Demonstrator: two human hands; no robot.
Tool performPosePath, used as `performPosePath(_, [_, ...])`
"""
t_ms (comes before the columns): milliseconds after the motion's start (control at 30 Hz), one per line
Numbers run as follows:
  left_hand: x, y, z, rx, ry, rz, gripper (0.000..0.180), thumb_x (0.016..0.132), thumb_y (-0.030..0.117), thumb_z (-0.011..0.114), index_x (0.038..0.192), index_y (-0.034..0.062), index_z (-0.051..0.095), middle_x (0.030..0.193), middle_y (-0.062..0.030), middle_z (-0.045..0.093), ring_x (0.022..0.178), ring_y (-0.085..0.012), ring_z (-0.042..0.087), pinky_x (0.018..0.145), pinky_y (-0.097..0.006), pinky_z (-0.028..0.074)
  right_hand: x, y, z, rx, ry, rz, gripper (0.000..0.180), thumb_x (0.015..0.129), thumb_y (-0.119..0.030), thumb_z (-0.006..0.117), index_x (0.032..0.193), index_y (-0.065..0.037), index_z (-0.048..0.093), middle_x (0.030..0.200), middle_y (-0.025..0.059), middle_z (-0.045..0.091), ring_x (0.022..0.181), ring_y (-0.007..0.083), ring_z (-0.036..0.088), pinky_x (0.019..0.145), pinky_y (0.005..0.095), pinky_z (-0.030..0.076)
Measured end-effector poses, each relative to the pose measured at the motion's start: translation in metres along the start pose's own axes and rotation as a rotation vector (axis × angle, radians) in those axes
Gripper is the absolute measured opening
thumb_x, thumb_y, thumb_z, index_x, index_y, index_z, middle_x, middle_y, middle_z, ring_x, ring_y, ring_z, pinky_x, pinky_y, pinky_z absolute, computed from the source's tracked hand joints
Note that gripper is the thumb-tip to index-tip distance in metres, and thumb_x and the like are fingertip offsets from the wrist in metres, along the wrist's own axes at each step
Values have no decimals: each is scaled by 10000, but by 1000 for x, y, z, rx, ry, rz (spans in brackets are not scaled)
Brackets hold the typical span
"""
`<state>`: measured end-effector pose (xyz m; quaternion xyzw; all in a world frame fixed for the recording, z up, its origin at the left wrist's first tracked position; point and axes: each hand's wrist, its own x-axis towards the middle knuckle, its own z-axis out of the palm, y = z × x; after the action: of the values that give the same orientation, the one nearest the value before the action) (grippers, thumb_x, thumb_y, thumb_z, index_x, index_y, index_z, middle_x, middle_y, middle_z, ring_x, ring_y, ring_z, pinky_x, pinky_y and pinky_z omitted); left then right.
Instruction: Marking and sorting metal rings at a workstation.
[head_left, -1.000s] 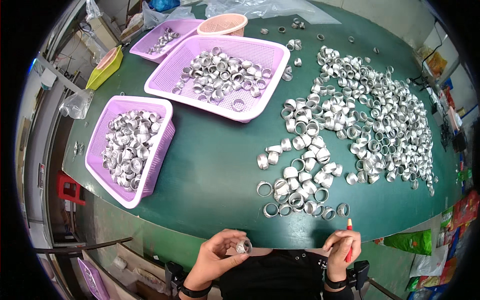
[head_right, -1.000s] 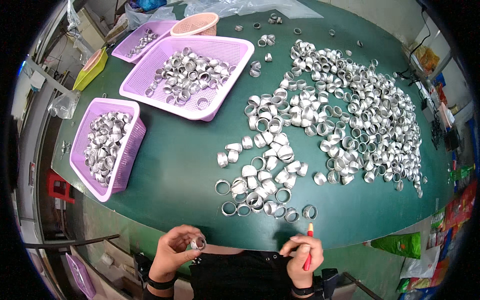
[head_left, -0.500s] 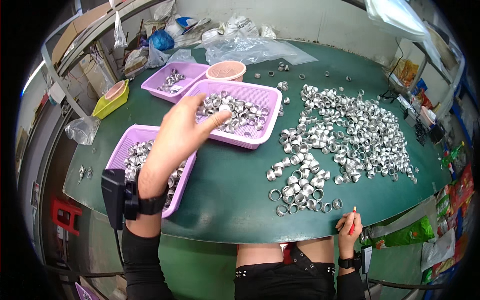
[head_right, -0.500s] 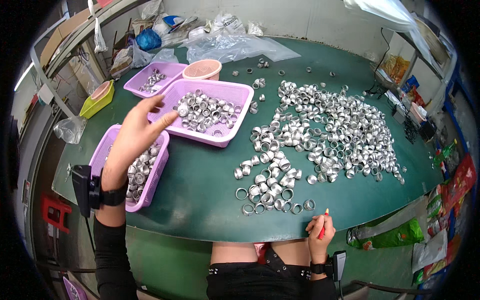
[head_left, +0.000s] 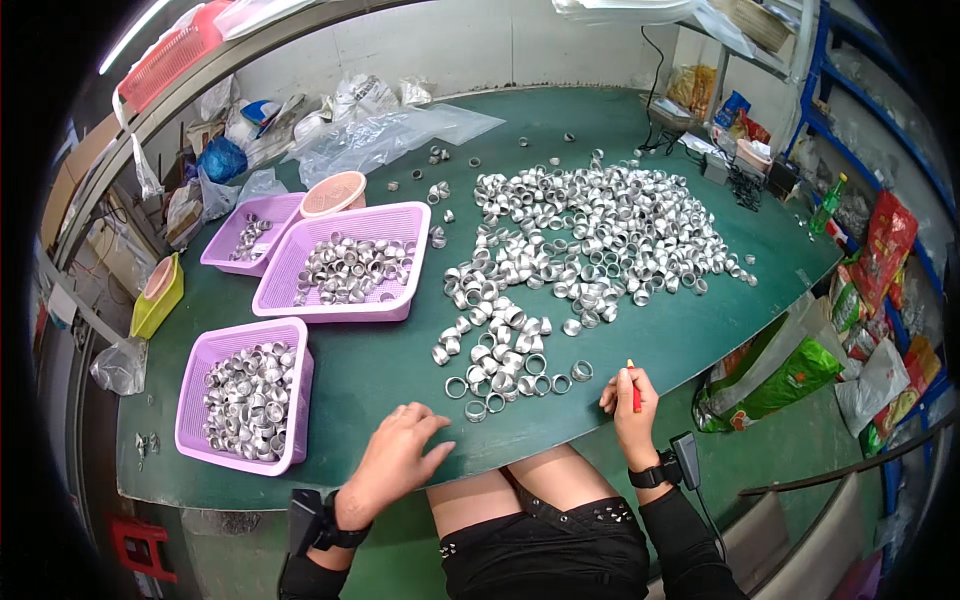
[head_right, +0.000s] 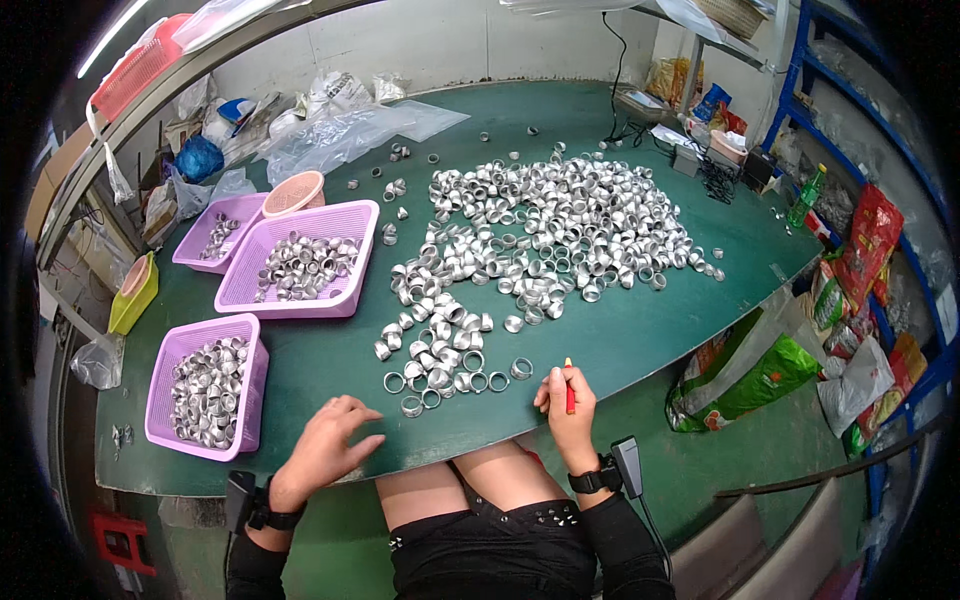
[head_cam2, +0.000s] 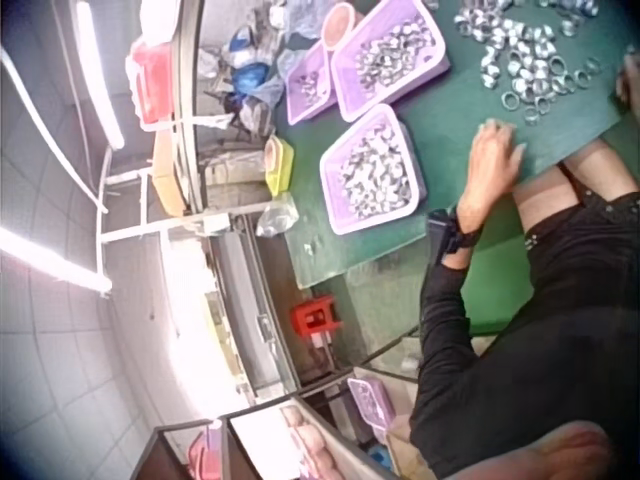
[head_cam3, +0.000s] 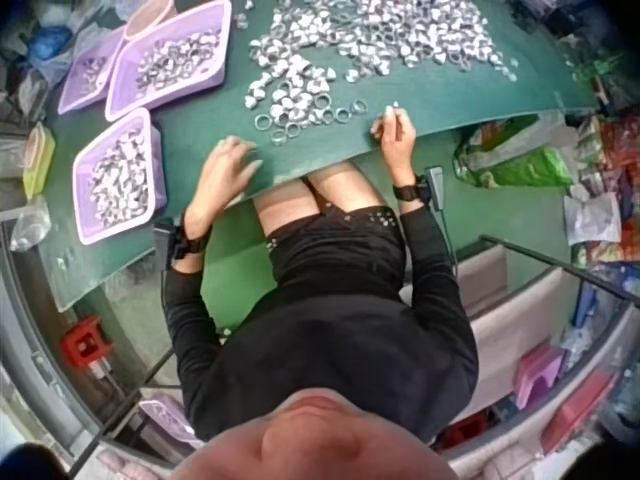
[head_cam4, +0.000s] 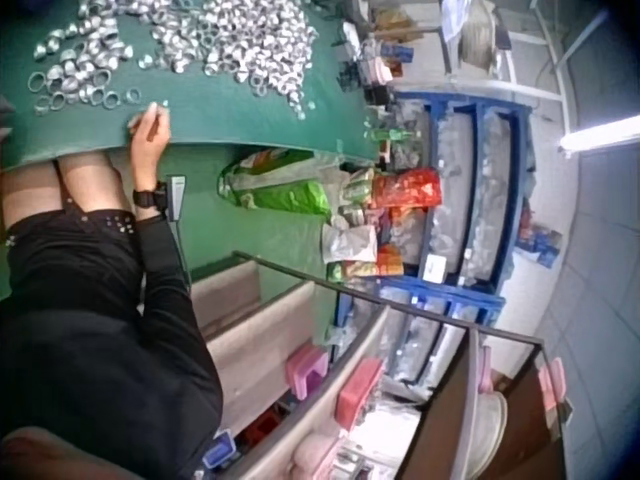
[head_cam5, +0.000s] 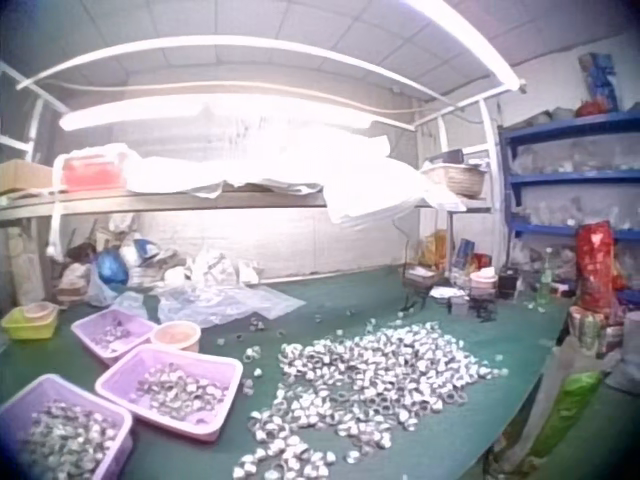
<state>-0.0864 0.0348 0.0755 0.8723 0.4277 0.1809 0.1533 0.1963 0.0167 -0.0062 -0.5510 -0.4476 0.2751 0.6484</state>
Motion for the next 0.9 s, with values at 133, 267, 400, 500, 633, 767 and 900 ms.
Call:
performPosePath(133, [12, 9, 49, -4, 106, -91, 255, 702, 157, 610, 907, 17, 550, 838, -121, 507, 803, -283, 505, 702, -370, 420, 12, -9, -8, -233, -143, -161, 125, 783, -87, 572, 878, -28, 517, 738, 83, 567, 652, 150, 515, 600, 242, 422])
performPosePath(267, [11, 10, 74, 42, 227, -151, 183, 703, 112, 594, 853, 21, 541, 830, -129, 504, 812, -300, 504, 682, -382, 422, 31, -12, -2, -487, -430, -380, 333, 688, -71, 639, 1003, -91, 533, 971, 75, 577, 906, 268, 494, 773, 334, 402])
performPosePath(400, [13, 14, 79, 9, 212, -230, 195, 721, 136, 596, 877, 34, 536, 780, -118, 522, 761, -286, 531, 666, -358, 430, 36, 7, -9, -509, -532, -265, 305, 654, -69, 661, 938, -77, 550, 967, 79, 585, 897, 282, 511, 793, 351, 398])
performPosePath(500, [11, 21, 47, -10, 243, -317, 241, 712, 168, 621, 908, 49, 546, 756, -104, 533, 730, -269, 540, 643, -346, 433, 30, 6, -7, -454, -547, -245, 271, 643, -59, 664, 891, -56, 552, 941, 82, 596, 870, 282, 525, 782, 348, 403])
performPosePath(633, [30, -7, -34, 165, 297, -373, 235, 704, 179, 636, 877, 34, 571, 698, -90, 542, 611, -215, 531, 560, -301, 435, 35, 1, -13, -423, -508, -237, 244, 628, -53, 669, 842, -34, 552, 919, 91, 605, 868, 280, 538, 782, 345, 405])
performPosePath(767, [69, -79, -118, 215, 100, -630, 167, 684, 181, 614, 796, 57, 617, 727, -102, 597, 679, -250, 580, 622, -336, 459, 40, 3, -11, -385, -528, -217, 268, 612, -23, 674, 844, -21, 541, 929, 125, 600, 883, 273, 550, 783, 335, 414])
performPosePath(900, [121, -171, -136, 423, 114, -554, 150, 663, 139, 571, 774, 63, 637, 689, -128, 609, 669, -255, 602, 613, -341, 470, 47, -8, -14, -371, -459, -336, 188, 710, -54, 638, 877, -30, 556, 915, 94, 593, 508, 116, 472, 480, 209, 396])
